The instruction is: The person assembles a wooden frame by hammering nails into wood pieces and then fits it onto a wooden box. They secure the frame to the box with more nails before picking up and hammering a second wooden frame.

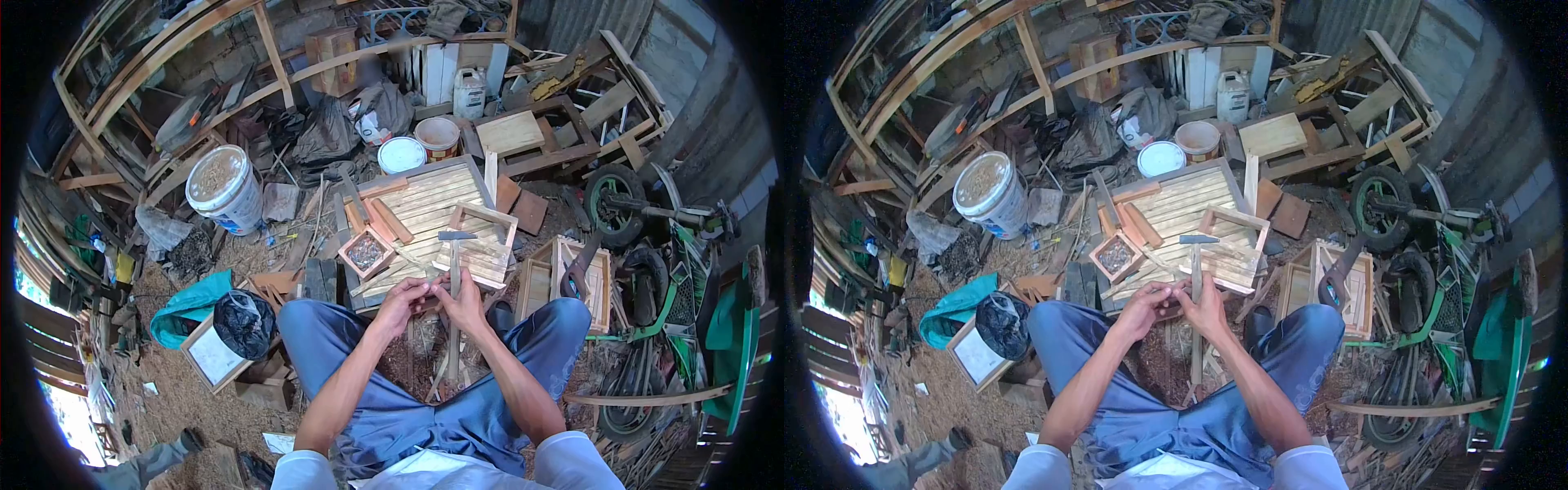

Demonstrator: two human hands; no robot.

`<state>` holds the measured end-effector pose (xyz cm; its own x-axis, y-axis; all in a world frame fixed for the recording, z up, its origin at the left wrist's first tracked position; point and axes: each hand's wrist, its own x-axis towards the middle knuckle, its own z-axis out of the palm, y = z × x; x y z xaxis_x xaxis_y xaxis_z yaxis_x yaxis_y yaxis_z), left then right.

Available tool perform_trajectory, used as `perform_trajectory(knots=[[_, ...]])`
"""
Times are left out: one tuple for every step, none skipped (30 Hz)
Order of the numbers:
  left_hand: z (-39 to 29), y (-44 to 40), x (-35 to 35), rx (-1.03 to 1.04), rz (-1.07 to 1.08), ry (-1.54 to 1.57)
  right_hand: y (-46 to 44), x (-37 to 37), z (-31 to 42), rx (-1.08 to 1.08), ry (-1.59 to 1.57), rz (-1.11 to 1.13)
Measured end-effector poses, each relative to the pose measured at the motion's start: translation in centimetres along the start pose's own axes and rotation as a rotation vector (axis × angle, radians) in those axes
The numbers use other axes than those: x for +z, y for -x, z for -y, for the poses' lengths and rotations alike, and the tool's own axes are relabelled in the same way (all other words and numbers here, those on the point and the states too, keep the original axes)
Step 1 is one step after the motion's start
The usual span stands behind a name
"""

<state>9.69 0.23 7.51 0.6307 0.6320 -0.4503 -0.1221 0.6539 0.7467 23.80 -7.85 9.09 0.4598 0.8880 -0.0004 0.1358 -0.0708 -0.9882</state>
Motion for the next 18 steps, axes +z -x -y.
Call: perform_trajectory(knots=[[-0.1, -0.2, -0.4, -0.008, 0.021, 0.026, -0.1, 0.1, -0.3, -0.008, -0.009, -0.008], [-0.1, -0.4, -0.7, -0.016, 0.042, 0.052, -0.3, 0.2, -0.7, -0.016, -0.017, -0.015], [-0.2, -0.4, -0.5, -0.002, 0.022, -0.004, -0.2, 0.4, -0.8, -0.022, -0.025, -0.021], [-0.2, -0.4, -0.1, 0.012, 0.002, -0.060, -0.2, 0.3, -0.9, 0.001, -0.023, -0.010], [-0.3, -0.4, 0.0, 0.027, -0.018, -0.118, -0.3, 0.3, -0.9, 0.021, -0.021, 0.000], [-0.6, -0.2, 0.0, 0.047, -0.014, -0.162, -0.3, 0.2, -1.0, 0.043, -0.020, 0.010], [-0.9, -0.1, 0.1, 0.080, -0.017, -0.224, -0.3, 0.1, -1.5, 0.019, -0.010, 0.003], [-1.1, 0.1, 0.2, 0.116, -0.020, -0.287, -0.5, 0.1, -2.2, -0.007, -0.001, -0.005], [-1.2, 0.2, 0.3, 0.150, -0.023, -0.352, -0.5, 0.3, -2.1, -0.033, 0.008, -0.013], [-0.6, -0.3, 0.1, 0.218, -0.008, -0.361, -0.4, 0.2, -2.0, 0.010, -0.037, -0.011], [-0.4, -0.4, -0.1, 0.286, -0.027, -0.539, -0.4, 0.2, -1.9, 0.033, -0.039, -0.002], [-0.8, -0.2, -0.1, 0.351, -0.046, -0.720, -0.4, 0.1, -2.1, 0.057, -0.043, 0.006], [-1.1, -0.1, 0.0, 0.416, -0.065, -0.902, -0.4, -0.1, -2.3, 0.079, -0.047, 0.013], [-1.3, 0.1, 0.3, 0.587, -0.049, -0.971, -0.5, -0.2, -2.5, 0.103, -0.018, 0.020], [-1.1, 0.0, 0.1, 0.703, -0.029, -1.004, -0.4, -0.3, -2.3, 0.110, -0.022, 0.017], [-0.9, -0.2, -0.1, 0.819, -0.010, -1.036, -0.3, -0.3, -2.2, 0.117, -0.026, 0.016], [-0.7, -0.3, -0.4, 0.938, 0.007, -1.066, -0.3, -0.3, -2.1, 0.121, -0.028, 0.016], [-1.1, 0.7, -0.1, 0.808, -0.011, -1.098, -0.1, 0.0, -1.9, 0.120, -0.091, 0.005]])
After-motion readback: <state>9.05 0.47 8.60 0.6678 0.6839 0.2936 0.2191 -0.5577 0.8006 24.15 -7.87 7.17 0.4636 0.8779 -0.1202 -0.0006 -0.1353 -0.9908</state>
